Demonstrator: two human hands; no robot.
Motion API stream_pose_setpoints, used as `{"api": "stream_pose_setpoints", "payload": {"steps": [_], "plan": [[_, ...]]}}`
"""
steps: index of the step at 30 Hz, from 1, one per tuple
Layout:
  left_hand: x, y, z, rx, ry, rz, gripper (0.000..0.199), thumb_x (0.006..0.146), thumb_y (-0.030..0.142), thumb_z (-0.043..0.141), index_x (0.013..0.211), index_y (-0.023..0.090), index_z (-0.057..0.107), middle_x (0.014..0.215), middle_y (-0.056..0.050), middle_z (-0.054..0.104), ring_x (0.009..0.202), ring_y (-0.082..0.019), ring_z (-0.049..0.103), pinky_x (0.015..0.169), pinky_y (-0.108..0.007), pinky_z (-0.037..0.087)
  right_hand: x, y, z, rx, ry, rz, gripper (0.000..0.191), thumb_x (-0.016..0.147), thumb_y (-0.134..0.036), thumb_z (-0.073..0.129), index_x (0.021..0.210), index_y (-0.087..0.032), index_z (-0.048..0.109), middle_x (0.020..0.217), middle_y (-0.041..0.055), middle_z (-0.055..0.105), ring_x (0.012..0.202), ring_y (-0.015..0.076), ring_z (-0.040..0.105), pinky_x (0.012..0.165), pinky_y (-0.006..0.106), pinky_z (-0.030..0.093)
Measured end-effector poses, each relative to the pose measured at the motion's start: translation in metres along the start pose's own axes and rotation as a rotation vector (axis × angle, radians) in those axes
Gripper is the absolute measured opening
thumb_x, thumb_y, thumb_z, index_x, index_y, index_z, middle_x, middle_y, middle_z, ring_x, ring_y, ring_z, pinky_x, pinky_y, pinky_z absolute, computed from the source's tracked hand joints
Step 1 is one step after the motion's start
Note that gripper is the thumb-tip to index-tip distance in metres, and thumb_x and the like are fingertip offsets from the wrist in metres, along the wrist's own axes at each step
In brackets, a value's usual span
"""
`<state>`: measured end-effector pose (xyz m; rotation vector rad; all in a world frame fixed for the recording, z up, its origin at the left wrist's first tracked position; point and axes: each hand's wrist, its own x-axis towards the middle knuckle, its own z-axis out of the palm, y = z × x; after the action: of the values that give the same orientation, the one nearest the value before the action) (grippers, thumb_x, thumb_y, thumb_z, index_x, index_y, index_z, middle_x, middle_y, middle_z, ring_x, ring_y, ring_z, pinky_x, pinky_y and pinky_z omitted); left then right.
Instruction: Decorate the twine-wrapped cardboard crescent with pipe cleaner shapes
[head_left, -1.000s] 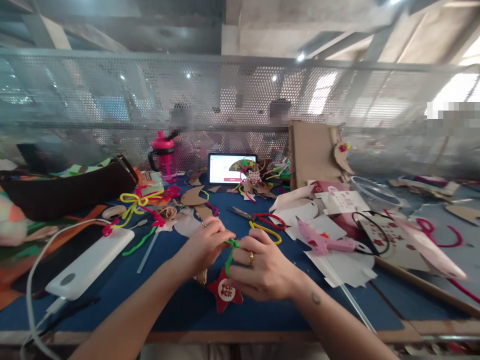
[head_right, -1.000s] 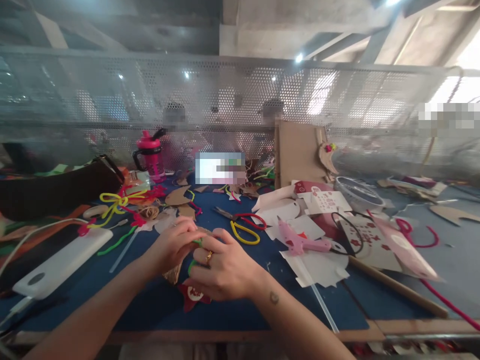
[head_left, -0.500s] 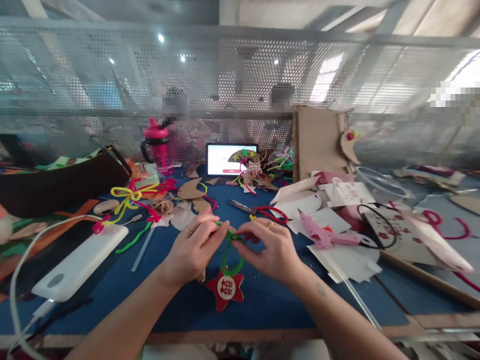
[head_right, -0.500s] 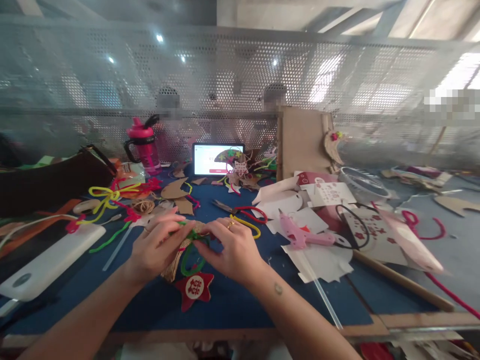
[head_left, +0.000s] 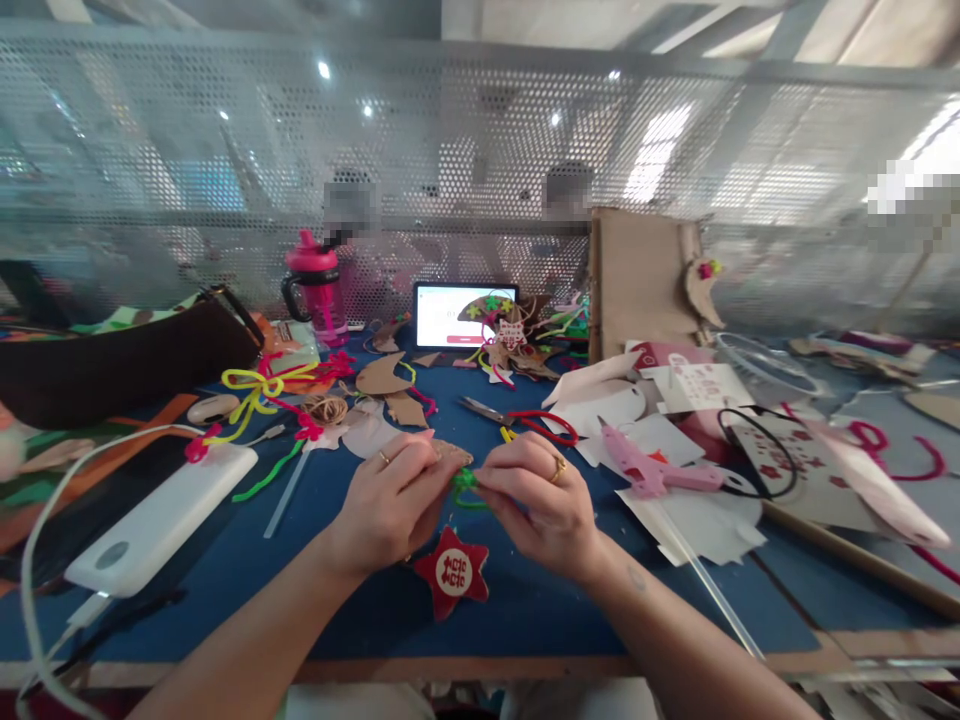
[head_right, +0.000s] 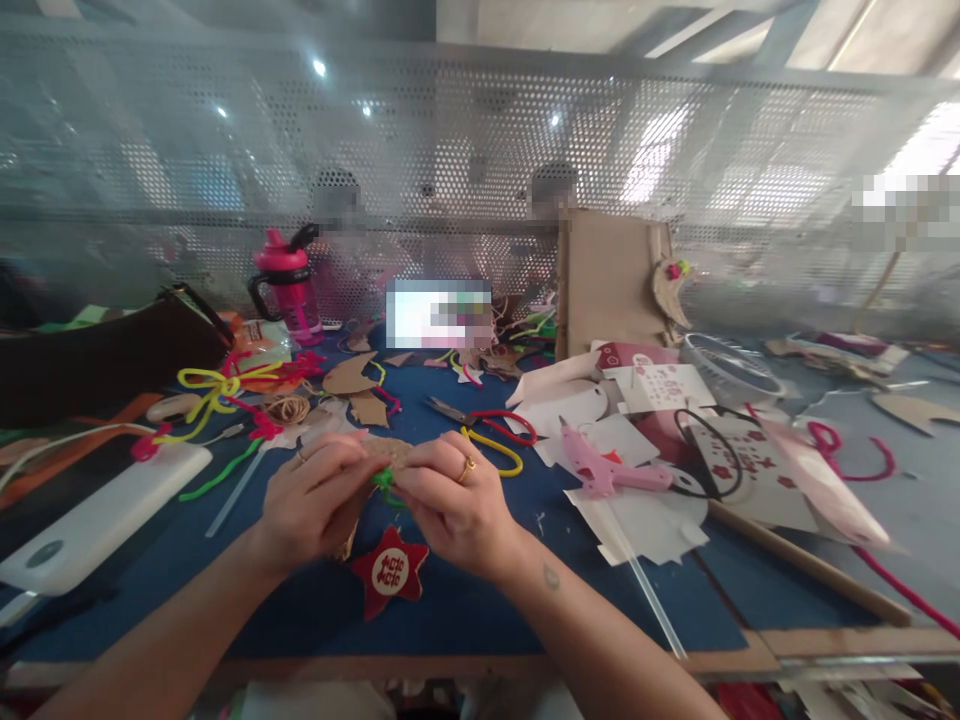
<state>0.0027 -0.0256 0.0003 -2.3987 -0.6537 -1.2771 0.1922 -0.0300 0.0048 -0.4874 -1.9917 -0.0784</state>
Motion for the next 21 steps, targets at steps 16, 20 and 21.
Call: {"api": "stream_pose_setpoints", "payload": {"steps": [16,20,21], "plan": [[0.008,0.002,0.001,-0.943,-0.307,-0.86,0.033,0.079,0.035,0.061,0.056,0.012,0.064,0.049,-0.002,0.051,0.048,-0.01,0.043,0.046,-0.023,0.03,0.002,-0.001,-0.001,0.028,0.023,-0.032,0.024,0.079,-0.001,0.05,0.094,-0.019,0.058,0.075,0.0032,0.061,0.068,0.0129,0.056,0.063,0.027,0.047],[0.003,-0.006,0.003,-1.198,-0.444,-1.044,0.029,0.077,0.034,0.058,0.062,0.01,0.065,0.048,-0.003,0.053,0.044,-0.011,0.043,0.044,-0.024,0.03,0.001,0.001,0.0,0.07,-0.043,0.015,0.02,0.082,-0.006,0.051,0.094,-0.02,0.058,0.079,0.0034,0.061,0.073,0.0135,0.057,0.068,0.028,0.047],[0.004,-0.007,0.002,-1.156,-0.444,-1.018,0.028,0.077,0.032,0.057,0.06,0.01,0.064,0.048,-0.003,0.052,0.045,-0.011,0.044,0.045,-0.024,0.03,0.001,0.002,0.001,0.085,-0.071,0.064,0.016,0.082,-0.009,0.053,0.093,-0.02,0.057,0.079,0.0033,0.061,0.074,0.0137,0.056,0.068,0.028,0.047]]}}
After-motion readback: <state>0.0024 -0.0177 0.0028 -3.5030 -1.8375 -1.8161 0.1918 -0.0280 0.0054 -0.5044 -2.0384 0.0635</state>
